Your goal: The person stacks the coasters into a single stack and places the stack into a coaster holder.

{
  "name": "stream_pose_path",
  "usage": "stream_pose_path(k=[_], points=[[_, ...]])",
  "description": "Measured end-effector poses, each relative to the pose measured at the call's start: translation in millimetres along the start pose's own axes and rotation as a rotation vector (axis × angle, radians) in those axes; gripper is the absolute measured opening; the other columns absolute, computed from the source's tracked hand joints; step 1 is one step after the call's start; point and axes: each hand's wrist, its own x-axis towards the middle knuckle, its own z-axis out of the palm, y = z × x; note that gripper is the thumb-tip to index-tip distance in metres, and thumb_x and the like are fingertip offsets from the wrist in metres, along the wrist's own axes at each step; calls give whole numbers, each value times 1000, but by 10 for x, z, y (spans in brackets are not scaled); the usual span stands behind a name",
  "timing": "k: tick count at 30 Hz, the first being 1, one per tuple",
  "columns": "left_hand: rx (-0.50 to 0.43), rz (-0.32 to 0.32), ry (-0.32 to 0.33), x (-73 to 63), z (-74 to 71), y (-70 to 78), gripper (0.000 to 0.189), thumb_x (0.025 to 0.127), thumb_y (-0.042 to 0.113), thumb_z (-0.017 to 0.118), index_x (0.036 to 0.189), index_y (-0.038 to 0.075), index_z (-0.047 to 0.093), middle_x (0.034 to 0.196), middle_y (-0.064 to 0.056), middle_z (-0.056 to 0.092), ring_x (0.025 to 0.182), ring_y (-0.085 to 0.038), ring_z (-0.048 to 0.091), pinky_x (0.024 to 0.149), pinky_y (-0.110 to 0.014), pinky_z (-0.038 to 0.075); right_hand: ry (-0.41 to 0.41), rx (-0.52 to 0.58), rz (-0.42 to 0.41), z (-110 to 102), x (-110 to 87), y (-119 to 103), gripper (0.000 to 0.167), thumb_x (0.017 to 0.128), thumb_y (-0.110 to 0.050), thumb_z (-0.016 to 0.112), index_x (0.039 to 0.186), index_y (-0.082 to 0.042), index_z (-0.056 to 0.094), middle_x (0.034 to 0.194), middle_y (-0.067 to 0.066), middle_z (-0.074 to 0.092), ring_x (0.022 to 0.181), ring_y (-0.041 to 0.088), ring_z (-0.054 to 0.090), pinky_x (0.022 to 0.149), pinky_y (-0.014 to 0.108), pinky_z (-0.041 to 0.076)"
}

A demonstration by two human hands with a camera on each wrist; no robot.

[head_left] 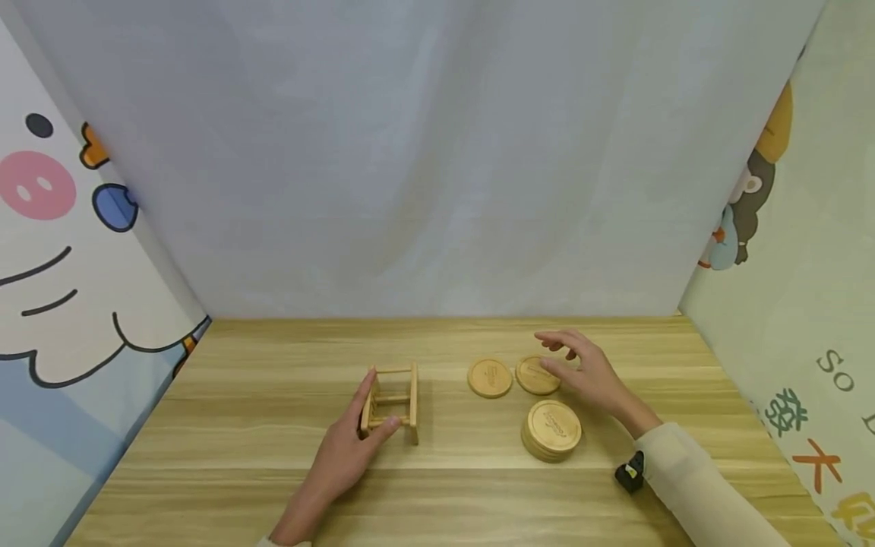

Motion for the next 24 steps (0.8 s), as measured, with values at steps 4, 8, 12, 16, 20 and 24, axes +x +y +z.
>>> stream_pose_path(k=[4, 8, 12, 16, 20, 24], points=[[-4, 18, 5, 0, -10, -1, 86, 111, 47, 67, 180, 25, 21, 163, -36, 48, 140, -60, 58, 107, -75, 51, -13, -8, 4, 9, 7, 15, 43, 103, -4, 77, 145, 0, 69, 126, 25, 71, 114, 37, 65, 90, 43, 53], [-11, 23, 6, -4, -15, -1, 86, 111, 47, 68, 180, 25, 21, 162, -36, 50, 141, -58, 57, 109, -74, 50, -37, -7, 19, 22, 17, 36, 46, 102, -5, 79, 146, 1, 69, 129, 25, 70, 118, 43, 64, 93, 57, 53], [-14, 13, 3, 3, -9, -7, 86, 111, 47, 67, 180, 26, 20, 164, -35, 48, 142, -58, 56, 110, -75, 49, -51, -11, 25, 37, 33, 49, 49, 100, -4, 82, 146, 1, 69, 131, 25, 69, 120, 47, 62, 95, 60, 52], [-19, 6, 6, 14, 1, -16, 87, 110, 48, 68, 180, 28, 20, 165, -33, 47, 144, -58, 54, 112, -75, 47, -59, -25, 36, 56, 47, 66, 52, 97, -5, 85, 147, 1, 68, 131, 25, 69, 121, 48, 61, 98, 58, 51], [-22, 12, 8, 8, 1, -17, 87, 111, 47, 68, 180, 27, 20, 165, -34, 46, 144, -58, 55, 111, -74, 48, -71, -43, 55, 68, 55, 93, 56, 95, -7, 88, 147, 2, 68, 131, 25, 68, 121, 46, 61, 100, 55, 51], [-19, 21, 10, 6, 1, -8, 86, 111, 47, 68, 180, 26, 21, 165, -34, 47, 143, -59, 55, 110, -75, 49, -77, -37, 75, 63, 47, 121, 59, 94, -7, 89, 148, 2, 67, 128, 24, 68, 121, 43, 63, 99, 56, 53]])
